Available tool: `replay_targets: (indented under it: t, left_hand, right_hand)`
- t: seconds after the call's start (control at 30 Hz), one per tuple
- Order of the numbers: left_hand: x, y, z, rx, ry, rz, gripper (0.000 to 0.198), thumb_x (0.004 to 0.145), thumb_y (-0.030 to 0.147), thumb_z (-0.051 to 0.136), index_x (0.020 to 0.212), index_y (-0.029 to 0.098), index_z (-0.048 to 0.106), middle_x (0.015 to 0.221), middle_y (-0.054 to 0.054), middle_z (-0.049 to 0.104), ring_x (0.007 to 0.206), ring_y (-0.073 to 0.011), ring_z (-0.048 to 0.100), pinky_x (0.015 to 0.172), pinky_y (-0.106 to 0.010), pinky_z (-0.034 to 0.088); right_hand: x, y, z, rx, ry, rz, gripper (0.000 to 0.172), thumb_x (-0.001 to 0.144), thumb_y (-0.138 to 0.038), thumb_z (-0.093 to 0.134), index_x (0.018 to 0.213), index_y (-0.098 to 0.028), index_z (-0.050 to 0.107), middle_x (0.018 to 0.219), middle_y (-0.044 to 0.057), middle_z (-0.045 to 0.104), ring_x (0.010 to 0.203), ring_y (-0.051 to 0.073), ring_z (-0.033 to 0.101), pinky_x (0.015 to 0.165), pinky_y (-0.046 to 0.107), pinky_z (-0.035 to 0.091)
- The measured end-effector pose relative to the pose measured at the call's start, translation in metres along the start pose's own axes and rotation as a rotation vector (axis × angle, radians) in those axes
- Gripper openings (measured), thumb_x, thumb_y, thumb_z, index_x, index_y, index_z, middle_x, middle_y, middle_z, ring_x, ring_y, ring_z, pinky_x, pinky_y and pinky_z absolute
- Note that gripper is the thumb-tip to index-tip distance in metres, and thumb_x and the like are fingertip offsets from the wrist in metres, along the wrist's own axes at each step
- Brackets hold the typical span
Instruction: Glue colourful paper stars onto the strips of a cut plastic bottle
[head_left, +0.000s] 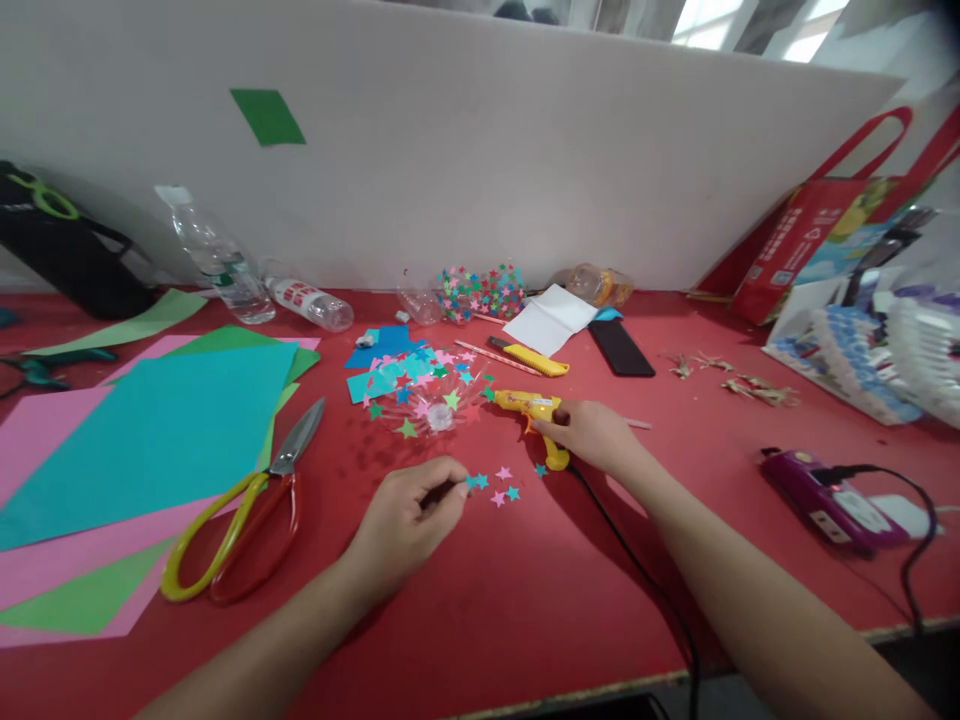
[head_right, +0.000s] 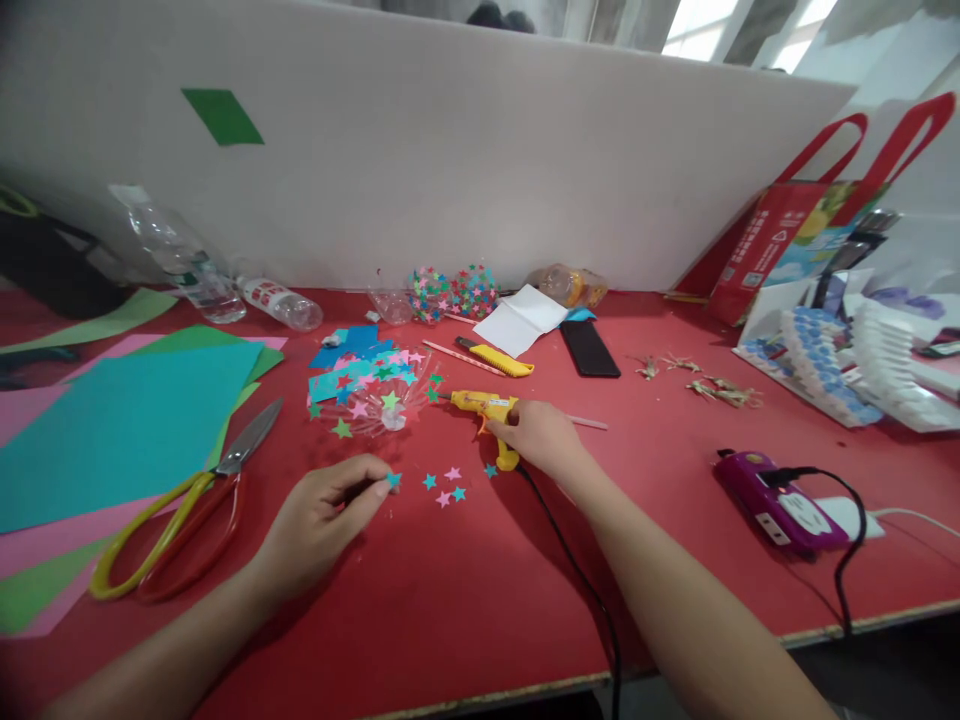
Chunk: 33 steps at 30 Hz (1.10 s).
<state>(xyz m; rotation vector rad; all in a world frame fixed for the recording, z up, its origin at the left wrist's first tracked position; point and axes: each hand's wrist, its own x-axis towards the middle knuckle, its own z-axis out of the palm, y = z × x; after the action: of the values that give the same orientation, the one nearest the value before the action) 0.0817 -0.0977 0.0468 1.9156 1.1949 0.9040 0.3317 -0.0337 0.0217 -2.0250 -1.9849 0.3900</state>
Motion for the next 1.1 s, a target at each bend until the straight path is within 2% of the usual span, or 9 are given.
replay_targets:
  t: [0.17, 0.27, 0.37, 0.43, 0.57, 0.7, 0.83, 0.97, 1.1]
  left_hand:
    - [-0.004, 0.002, -0.023, -0.034, 0.293, 0.08, 0.019, 0.084, 0.025, 0.049, 0.066, 0.021, 0.053, 0.052, 0.005, 0.046, 0.048, -0.0096, 0.042, 0.048, -0.022, 0.035]
    - [-0.003, -0.008, -0.035, -0.11, 0.446, 0.069, 0.019, 0.089, 0.025, 0.049, 0.071, 0.022, 0.054, 0.052, 0.005, 0.049, 0.047, -0.0094, 0.043, 0.047, -0.022, 0.035]
    - [-0.001, -0.015, -0.04, -0.136, 0.472, 0.007, 0.018, 0.091, 0.025, 0.049, 0.074, 0.022, 0.054, 0.051, 0.006, 0.049, 0.047, -0.0088, 0.043, 0.047, -0.022, 0.035]
    - [0.0, -0.016, -0.038, -0.104, 0.437, -0.023, 0.017, 0.091, 0.025, 0.051, 0.074, 0.022, 0.055, 0.051, 0.007, 0.048, 0.047, -0.0083, 0.044, 0.047, -0.021, 0.036]
    - [-0.001, -0.011, -0.033, 0.026, 0.395, 0.01, 0.016, 0.087, 0.025, 0.056, 0.072, 0.021, 0.059, 0.054, 0.007, 0.049, 0.049, -0.0076, 0.044, 0.048, -0.02, 0.037]
    - [-0.002, -0.011, -0.032, 0.082, 0.407, 0.041, 0.015, 0.087, 0.028, 0.056, 0.073, 0.022, 0.061, 0.055, 0.007, 0.049, 0.049, -0.0078, 0.045, 0.048, -0.019, 0.037]
    - [-0.003, -0.016, -0.032, 0.097, 0.422, 0.02, 0.012, 0.087, 0.028, 0.056, 0.08, 0.022, 0.064, 0.055, 0.007, 0.051, 0.049, -0.0081, 0.046, 0.048, -0.018, 0.039]
    - [-0.005, -0.017, -0.03, 0.124, 0.411, 0.042, 0.013, 0.088, 0.028, 0.056, 0.081, 0.021, 0.064, 0.055, 0.007, 0.051, 0.048, -0.0076, 0.046, 0.048, -0.017, 0.04]
    - [-0.005, -0.017, -0.029, 0.147, 0.409, 0.069, 0.012, 0.088, 0.027, 0.055, 0.083, 0.021, 0.065, 0.055, 0.008, 0.052, 0.048, -0.0071, 0.048, 0.049, -0.016, 0.041]
  right_hand:
    - [0.011, 0.018, -0.004, 0.196, 0.081, 0.038, 0.038, 0.078, -0.051, 0.064, 0.06, -0.017, 0.062, 0.055, 0.003, 0.06, 0.051, 0.016, 0.055, 0.044, 0.026, 0.026]
    - [0.012, 0.021, -0.019, 0.348, 0.17, 0.048, 0.042, 0.086, -0.054, 0.049, 0.084, -0.016, 0.066, 0.069, 0.005, 0.066, 0.059, 0.017, 0.061, 0.048, 0.025, 0.037]
    - [0.001, 0.01, -0.032, 0.576, 0.187, -0.007, 0.045, 0.09, -0.053, 0.038, 0.106, -0.017, 0.06, 0.082, 0.006, 0.069, 0.065, 0.016, 0.064, 0.057, 0.026, 0.048]
    - [-0.01, -0.003, -0.036, 0.924, 0.115, -0.068, 0.037, 0.083, -0.05, 0.052, 0.099, -0.019, 0.062, 0.077, 0.005, 0.067, 0.063, 0.016, 0.063, 0.056, 0.027, 0.049]
    - [-0.035, -0.025, -0.031, 1.202, -0.187, -0.144, 0.027, 0.071, -0.043, 0.066, 0.087, -0.021, 0.062, 0.065, 0.002, 0.062, 0.053, 0.015, 0.056, 0.047, 0.027, 0.045]
    - [-0.054, -0.039, -0.02, 1.19, -0.342, -0.142, 0.024, 0.076, -0.045, 0.063, 0.078, -0.021, 0.062, 0.049, -0.003, 0.049, 0.041, 0.011, 0.041, 0.038, 0.024, 0.033]
    - [-0.067, -0.047, -0.013, 1.13, -0.28, -0.139, 0.026, 0.079, -0.047, 0.066, 0.083, -0.021, 0.062, 0.054, -0.004, 0.05, 0.043, 0.008, 0.04, 0.041, 0.022, 0.036]
    - [-0.073, -0.053, -0.013, 0.97, -0.151, -0.447, 0.027, 0.085, -0.048, 0.062, 0.083, -0.021, 0.059, 0.074, 0.002, 0.058, 0.06, 0.012, 0.053, 0.052, 0.024, 0.043]
    - [-0.073, -0.055, -0.013, 0.739, -0.008, -0.679, 0.033, 0.09, -0.05, 0.052, 0.075, -0.021, 0.052, 0.069, 0.001, 0.052, 0.058, 0.013, 0.05, 0.052, 0.027, 0.039]
